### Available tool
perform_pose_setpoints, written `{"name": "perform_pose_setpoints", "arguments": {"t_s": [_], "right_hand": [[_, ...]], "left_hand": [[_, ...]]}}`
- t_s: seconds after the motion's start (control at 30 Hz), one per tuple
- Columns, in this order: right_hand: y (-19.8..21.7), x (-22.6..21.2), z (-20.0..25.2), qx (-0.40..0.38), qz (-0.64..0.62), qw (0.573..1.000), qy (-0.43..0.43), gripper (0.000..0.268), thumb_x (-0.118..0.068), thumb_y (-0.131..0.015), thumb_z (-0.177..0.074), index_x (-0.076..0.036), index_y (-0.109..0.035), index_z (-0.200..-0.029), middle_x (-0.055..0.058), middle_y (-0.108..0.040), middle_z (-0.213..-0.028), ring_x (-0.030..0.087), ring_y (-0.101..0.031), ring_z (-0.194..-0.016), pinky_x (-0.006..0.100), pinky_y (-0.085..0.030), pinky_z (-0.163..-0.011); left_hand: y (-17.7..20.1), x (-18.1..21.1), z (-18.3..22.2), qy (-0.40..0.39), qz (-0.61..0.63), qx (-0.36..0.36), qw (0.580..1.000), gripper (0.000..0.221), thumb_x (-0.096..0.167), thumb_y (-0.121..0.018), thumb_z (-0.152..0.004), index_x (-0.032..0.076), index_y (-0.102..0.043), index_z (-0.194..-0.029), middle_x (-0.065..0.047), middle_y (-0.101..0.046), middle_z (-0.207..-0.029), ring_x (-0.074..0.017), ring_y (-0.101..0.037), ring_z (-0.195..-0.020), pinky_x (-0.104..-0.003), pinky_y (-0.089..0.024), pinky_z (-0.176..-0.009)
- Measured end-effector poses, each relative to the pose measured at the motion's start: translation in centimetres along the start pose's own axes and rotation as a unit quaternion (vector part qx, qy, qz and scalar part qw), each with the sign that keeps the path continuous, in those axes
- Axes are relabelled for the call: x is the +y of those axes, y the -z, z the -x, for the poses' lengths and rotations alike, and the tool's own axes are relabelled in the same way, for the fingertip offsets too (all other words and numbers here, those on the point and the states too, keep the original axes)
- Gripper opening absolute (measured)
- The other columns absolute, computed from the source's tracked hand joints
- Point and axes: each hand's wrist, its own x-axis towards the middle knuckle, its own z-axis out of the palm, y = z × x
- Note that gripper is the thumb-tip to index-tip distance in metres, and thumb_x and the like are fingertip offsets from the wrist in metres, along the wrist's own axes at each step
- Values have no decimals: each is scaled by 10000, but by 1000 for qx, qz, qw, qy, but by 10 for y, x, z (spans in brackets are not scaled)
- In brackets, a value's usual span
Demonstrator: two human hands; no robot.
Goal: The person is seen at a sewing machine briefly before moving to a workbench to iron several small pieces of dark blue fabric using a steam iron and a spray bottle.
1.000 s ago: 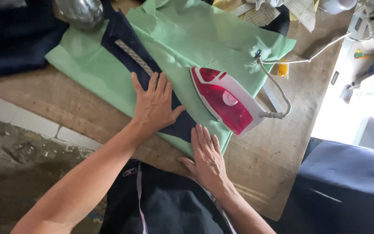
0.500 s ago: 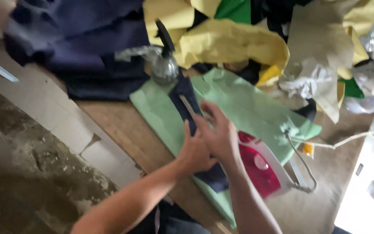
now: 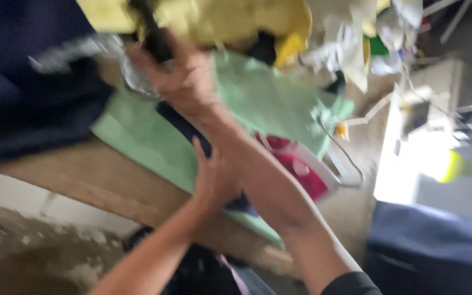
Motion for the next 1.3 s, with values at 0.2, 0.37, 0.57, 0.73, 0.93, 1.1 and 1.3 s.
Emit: {"name": "perform_pose_setpoints", "arguments": {"t_s": [0.2,0.37,0.57,0.73,0.93,1.1,1.3], "right_hand": [[194,44,136,-39,-58,982,-176,338,-399,-559,-878,-115,-727,-945,64,-753,-940,158,-671,-959,345,-477,-926],[234,-9,238,-88,-122,910,-386,244,-178,-773,-798,-53,-773,-587,110,-732,-529,199,-700,-530,296,-550,-565],[222,27,293,-270,97,841,-459,283,-469,-715,-875,-191,-747,-923,-9,-746,-682,182,-728,-688,322,-554,-664],[218,47,294,-245,92,824,-503,305,-442,-654,-912,-218,-730,-719,-31,-702,-533,145,-712,-584,270,-562,-609],[213,47,276,-269,115,827,-481,361,-550,-624,-900,-225,-709,-767,-5,-717,-586,207,-739,-676,317,-570,-688],[200,47,261,-240,169,838,-460,627,-652,-623,-884,-131,-709,-1222,197,-766,-1005,363,-690,-1101,452,-522,-1002],[167,29,227,-225,118,865,-433,477,-592,-628,-907,-145,-766,-1002,169,-765,-911,356,-727,-982,451,-557,-839]], "left_hand": [[-19,-15,3,-61,-75,-107,990,892,748,-569,-814,146,-553,-1473,-57,-502,-1500,-271,-382,-1445,-798,-62,-1195],[-17,-6,0,11,13,0,1000,826,734,-689,-737,64,-668,-1219,-180,-603,-1301,-368,-488,-1320,-842,-162,-1124],[-18,-4,3,5,-14,19,1000,818,732,-696,-752,54,-682,-1209,-175,-624,-1300,-354,-507,-1321,-818,-192,-1106],[-14,-3,1,9,5,18,1000,748,695,-707,-780,52,-697,-1161,-167,-651,-1260,-353,-554,-1295,-813,-161,-1118],[-12,-3,2,11,11,28,999,727,669,-741,-765,50,-710,-1145,-165,-659,-1247,-351,-564,-1283,-818,-160,-1114],[-19,-14,0,8,17,26,999,602,585,-696,-852,65,-709,-1155,-145,-653,-1215,-330,-584,-1240,-823,-136,-1119],[6,-39,-15,-9,106,-61,992,479,120,-555,-944,64,-578,-1419,-97,-707,-1107,-296,-668,-1121,-813,-97,-1147]]}}
